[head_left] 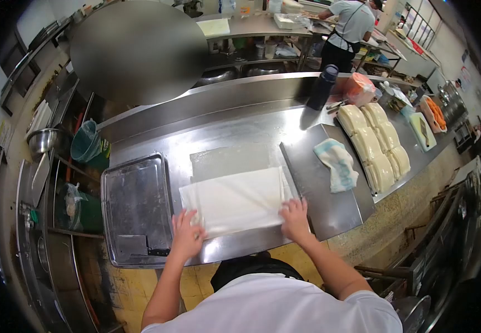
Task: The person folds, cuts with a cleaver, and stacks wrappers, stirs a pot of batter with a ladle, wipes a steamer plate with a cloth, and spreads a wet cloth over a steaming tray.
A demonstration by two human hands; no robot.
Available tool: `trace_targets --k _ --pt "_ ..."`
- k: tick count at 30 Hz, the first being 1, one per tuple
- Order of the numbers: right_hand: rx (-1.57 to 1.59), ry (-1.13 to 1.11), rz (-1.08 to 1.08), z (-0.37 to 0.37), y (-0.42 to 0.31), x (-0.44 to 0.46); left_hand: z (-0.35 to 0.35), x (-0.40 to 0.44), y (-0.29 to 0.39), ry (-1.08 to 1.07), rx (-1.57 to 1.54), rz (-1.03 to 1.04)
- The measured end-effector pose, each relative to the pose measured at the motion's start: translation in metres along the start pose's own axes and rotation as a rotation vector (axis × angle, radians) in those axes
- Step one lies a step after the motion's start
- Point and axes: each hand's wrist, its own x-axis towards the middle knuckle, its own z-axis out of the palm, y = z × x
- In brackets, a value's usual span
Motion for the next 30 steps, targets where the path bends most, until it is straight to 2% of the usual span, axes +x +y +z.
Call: trace_targets --k 3,6,10,14,18,22,25,30 --pt "0.073 -0.153 0.024 0.004 -0.003 -0.077 0.015 -0.053 0.021 -0.211 0.037 -0.135" --pt "0.092 -0.198 0.081 -0.037 -0.033 -0.111 0.024 -0.064 0.034 -0.03 -0.078 -0.234" --pt "0.19 -0.04 0.127 -0.064 -0.031 -0.132 0.022 -0.035 0.07 0.13 -0.181 -0.167" --pt "0.228 0.073 0.243 -0.096 -0.03 -0.154 0.046 -0.004 0.115 0.037 -0.241 0.159" --pt "0.224 0.216 0.414 -0.121 -0.053 -0.191 0.088 0.005 0.162 -0.214 -0.327 0.49" --pt "0.208 0.361 0.601 -0.12 -0.108 -0.222 0.1 -0.008 0.207 -0.463 -0.344 0.769" --pt "0.207 0.508 0.796 -0.098 -0.176 -0.237 0.1 -0.019 0.213 -0.625 -0.342 1.012" --pt "0.213 0.522 1.039 -0.065 -0.262 -0.258 0.102 -0.052 0.184 -0.817 -0.356 1.185"
